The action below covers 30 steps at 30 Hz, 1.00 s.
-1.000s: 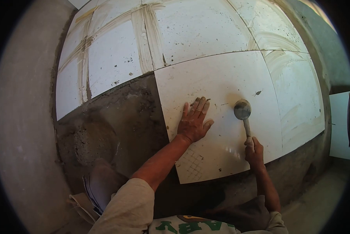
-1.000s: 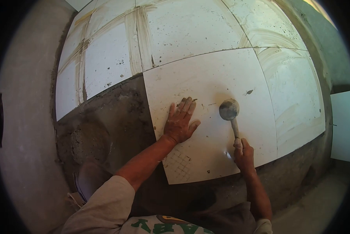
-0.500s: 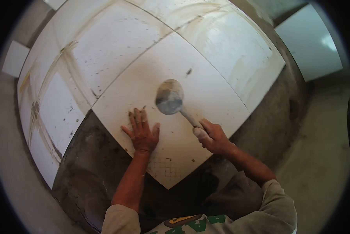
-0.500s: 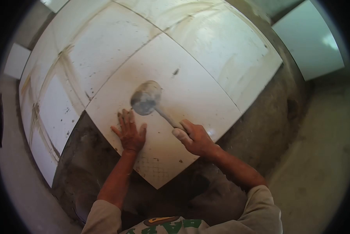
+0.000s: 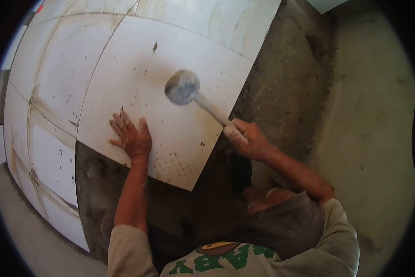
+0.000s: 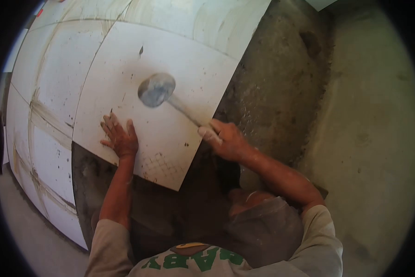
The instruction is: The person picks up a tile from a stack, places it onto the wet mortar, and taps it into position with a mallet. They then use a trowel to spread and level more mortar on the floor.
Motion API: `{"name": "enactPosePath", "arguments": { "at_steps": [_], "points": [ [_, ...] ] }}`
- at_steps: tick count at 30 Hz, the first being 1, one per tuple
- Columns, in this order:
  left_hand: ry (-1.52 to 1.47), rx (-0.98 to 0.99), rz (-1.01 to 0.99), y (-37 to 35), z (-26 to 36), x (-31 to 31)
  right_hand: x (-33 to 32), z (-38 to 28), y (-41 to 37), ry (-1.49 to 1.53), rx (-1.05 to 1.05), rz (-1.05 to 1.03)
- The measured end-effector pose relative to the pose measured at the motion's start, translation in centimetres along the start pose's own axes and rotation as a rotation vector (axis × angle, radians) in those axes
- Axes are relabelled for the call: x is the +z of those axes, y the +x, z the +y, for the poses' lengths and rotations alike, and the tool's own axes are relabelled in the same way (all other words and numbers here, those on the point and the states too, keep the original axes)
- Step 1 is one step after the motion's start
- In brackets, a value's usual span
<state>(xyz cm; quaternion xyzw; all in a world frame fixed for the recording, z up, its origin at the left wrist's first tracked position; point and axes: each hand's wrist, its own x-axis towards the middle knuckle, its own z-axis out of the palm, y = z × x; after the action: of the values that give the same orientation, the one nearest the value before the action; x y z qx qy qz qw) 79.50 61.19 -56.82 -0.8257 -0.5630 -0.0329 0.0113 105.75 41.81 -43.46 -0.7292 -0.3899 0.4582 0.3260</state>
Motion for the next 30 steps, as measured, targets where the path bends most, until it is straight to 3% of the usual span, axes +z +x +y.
{"name": "enactPosePath", "arguments": {
  "at_steps": [5, 8, 15, 21, 24, 26, 30],
  "points": [
    [-0.028, -0.009, -0.052, 0.2, -0.4, 0.3, 0.8, 1.1, -1.0, 0.207, 0.189, 0.074],
    [-0.051, 0.018, -0.029, 0.1, -0.8, 0.8, 1.0, 1.7, -1.3, 0.164, 0.306, 0.055],
    [-0.118, 0.064, -0.018, 0.1, -1.1, 0.7, 1.2, 0.9, -0.6, 0.221, 0.276, -0.028],
    [-0.14, 0.08, -0.013, 0.2, -1.2, 0.5, 0.8, -0.8, 0.2, 0.331, 0.185, 0.106],
    [-0.127, 0.103, 0.011, 0.3, -1.3, 0.7, 2.1, 2.7, -0.4, 0.424, 0.355, 0.088],
    [-0.129, 0.115, 0.017, 0.3, -1.4, 0.7, 2.4, 5.1, -0.9, 0.428, 0.444, -0.084],
    [-0.114, 0.13, 0.059, 0.2, -1.2, 0.6, 2.1, 2.8, -1.4, 0.377, 0.429, -0.109]
  ]
}}
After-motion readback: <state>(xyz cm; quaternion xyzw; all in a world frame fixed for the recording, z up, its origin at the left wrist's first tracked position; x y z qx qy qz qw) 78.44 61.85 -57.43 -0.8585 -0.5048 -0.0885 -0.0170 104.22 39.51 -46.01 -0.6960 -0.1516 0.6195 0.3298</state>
